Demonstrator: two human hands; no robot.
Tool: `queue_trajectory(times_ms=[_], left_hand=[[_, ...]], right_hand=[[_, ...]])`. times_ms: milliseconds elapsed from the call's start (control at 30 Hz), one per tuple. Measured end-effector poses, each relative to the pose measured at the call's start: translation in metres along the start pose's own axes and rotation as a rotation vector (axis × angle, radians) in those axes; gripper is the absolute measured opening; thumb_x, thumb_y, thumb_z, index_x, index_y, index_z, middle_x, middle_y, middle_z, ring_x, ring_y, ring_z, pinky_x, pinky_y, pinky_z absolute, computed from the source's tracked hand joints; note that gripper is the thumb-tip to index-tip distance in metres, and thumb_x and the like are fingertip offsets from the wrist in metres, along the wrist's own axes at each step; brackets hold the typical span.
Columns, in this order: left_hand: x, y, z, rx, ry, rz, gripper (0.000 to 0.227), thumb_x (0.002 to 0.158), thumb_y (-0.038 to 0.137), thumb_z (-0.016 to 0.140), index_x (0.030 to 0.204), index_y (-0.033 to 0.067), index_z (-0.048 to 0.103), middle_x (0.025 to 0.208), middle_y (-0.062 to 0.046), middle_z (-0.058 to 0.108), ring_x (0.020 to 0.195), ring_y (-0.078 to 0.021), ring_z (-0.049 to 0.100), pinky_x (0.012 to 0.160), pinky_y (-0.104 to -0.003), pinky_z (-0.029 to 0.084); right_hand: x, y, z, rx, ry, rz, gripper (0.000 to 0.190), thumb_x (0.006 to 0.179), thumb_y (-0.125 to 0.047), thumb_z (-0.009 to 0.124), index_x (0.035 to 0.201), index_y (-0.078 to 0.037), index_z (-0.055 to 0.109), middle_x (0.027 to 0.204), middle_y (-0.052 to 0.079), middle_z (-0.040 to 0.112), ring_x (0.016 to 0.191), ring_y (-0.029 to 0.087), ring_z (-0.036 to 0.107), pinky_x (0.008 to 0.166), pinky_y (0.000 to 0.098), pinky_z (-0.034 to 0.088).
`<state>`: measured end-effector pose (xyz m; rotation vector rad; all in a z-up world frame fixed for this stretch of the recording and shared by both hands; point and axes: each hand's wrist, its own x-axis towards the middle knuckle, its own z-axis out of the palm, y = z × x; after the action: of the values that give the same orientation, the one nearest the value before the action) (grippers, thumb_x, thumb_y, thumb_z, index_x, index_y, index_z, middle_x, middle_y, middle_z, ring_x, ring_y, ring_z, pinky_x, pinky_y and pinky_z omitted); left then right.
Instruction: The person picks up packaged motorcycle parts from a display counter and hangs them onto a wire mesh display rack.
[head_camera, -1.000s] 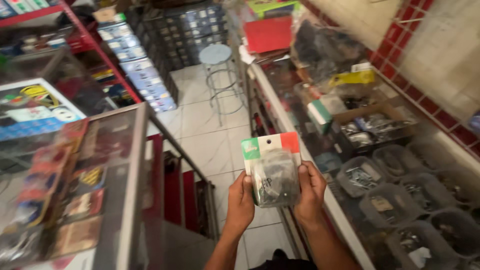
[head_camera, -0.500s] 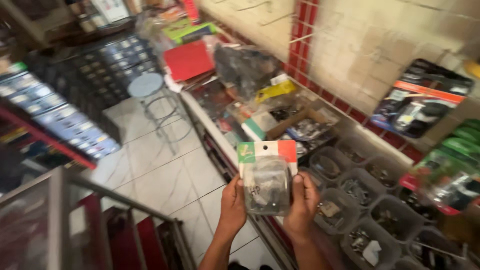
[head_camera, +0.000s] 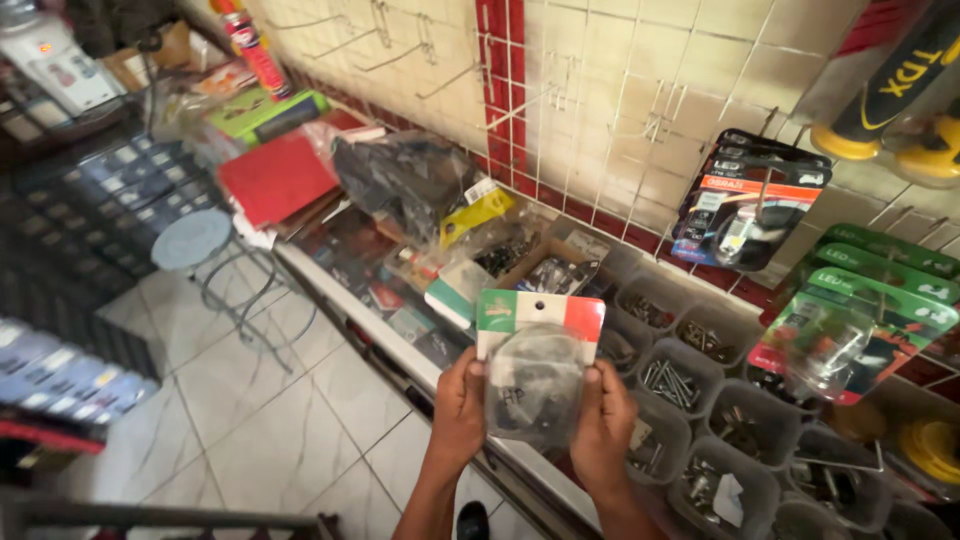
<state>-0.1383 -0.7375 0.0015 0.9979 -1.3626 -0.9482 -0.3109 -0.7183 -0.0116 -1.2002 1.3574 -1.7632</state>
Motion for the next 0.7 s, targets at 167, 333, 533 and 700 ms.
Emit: queue_trajectory(times_ms=[167, 333, 533, 700], left_hand=[[0.035, 0.004, 0.001, 0.038, -0.099, 0.108, 0.046, 0.111, 0.036, 0.041, 0.119, -0.0014, 0.066, 0.083, -0.011, 0.070, 0.076, -0.0149, 0.062, 0.071, -0.033, 0.050], [0.076, 0.020, 0.006, -0.003, -0.190, 0.191, 0.042, 0.110, 0.033, 0.040, 0.116, -0.0010, 0.064, 0.086, -0.016, 0.072, 0.077, -0.0201, 0.068, 0.073, -0.035, 0.053], [0.129, 0.033, 0.010, -0.029, -0.259, 0.352, 0.039, 0.115, 0.029, 0.040, 0.113, -0.0016, 0.063, 0.092, -0.018, 0.069, 0.083, -0.0235, 0.067, 0.078, -0.036, 0.053], [0.167, 0.047, 0.015, -0.249, -0.303, 0.384, 0.027, 0.114, 0.016, 0.053, 0.128, -0.0043, 0.063, 0.104, -0.012, 0.073, 0.093, -0.0143, 0.063, 0.082, -0.031, 0.054]], right_hand=[[0.017, -0.021, 0.014, 0.128, 0.057, -0.050, 0.031, 0.109, -0.023, 0.046, 0.105, 0.001, 0.065, 0.087, -0.005, 0.064, 0.078, 0.002, 0.053, 0.067, 0.0220, 0.045], [0.036, -0.034, 0.024, -0.150, 0.246, -0.140, 0.030, 0.112, -0.020, 0.051, 0.097, 0.002, 0.064, 0.076, -0.004, 0.050, 0.072, 0.004, 0.041, 0.060, 0.0247, 0.034], [0.068, -0.074, 0.034, -0.225, 0.305, -0.317, 0.029, 0.112, -0.017, 0.049, 0.095, 0.003, 0.061, 0.076, -0.003, 0.053, 0.073, 0.004, 0.044, 0.062, 0.0249, 0.038], [0.097, -0.103, 0.041, -0.362, 0.367, -0.440, 0.029, 0.115, -0.015, 0.048, 0.100, 0.006, 0.062, 0.080, 0.000, 0.056, 0.078, 0.005, 0.046, 0.068, 0.0262, 0.042]])
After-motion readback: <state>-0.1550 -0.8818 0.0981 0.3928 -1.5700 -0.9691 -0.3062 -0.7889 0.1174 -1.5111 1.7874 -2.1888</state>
